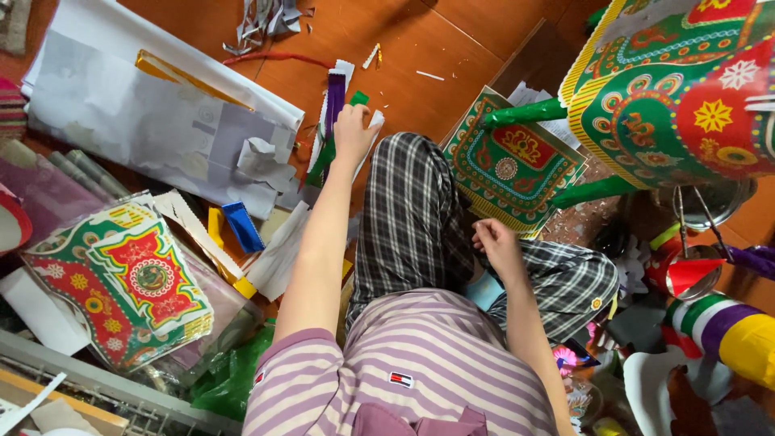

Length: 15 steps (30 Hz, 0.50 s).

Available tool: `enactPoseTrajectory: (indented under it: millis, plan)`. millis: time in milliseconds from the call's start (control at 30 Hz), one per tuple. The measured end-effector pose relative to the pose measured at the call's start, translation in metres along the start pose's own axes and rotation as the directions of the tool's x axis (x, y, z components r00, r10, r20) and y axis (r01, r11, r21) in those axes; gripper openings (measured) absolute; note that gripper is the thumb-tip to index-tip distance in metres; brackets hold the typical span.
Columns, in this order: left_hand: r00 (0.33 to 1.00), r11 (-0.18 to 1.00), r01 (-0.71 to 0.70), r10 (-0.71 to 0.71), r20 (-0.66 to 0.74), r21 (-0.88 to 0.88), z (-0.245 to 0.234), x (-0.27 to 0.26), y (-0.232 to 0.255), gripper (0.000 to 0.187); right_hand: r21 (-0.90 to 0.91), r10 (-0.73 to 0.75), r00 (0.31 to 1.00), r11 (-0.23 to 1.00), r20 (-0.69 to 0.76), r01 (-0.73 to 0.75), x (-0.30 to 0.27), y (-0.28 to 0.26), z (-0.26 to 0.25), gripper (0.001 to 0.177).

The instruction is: Decorating a traditional cardboard horse craft with colorful paper strips and glue

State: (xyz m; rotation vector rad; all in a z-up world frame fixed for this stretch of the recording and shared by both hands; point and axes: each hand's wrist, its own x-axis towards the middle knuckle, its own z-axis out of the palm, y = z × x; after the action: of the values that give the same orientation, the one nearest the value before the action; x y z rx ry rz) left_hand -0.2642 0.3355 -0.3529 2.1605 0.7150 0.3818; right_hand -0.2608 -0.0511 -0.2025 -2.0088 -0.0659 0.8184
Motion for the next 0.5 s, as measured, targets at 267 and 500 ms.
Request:
enactPoseTrajectory:
  millis: [267,500]
  plan:
    - [0.987,0.988,0.150,-0.148,-0.058,0.032,0.002,0.007,0.019,0.026,0.001,0.012,1.000,1.000,0.008,-0.012,-0.015,0.002,-0.016,0.022]
    - [0.990,0.874,0.141,-0.135,0.047,-0.466,-0.111,-0.019,0.164,0.014,0.062,-0.057,0.998,0.997,0.041,0.054,-0.014,-0.051,-0.019,0.014]
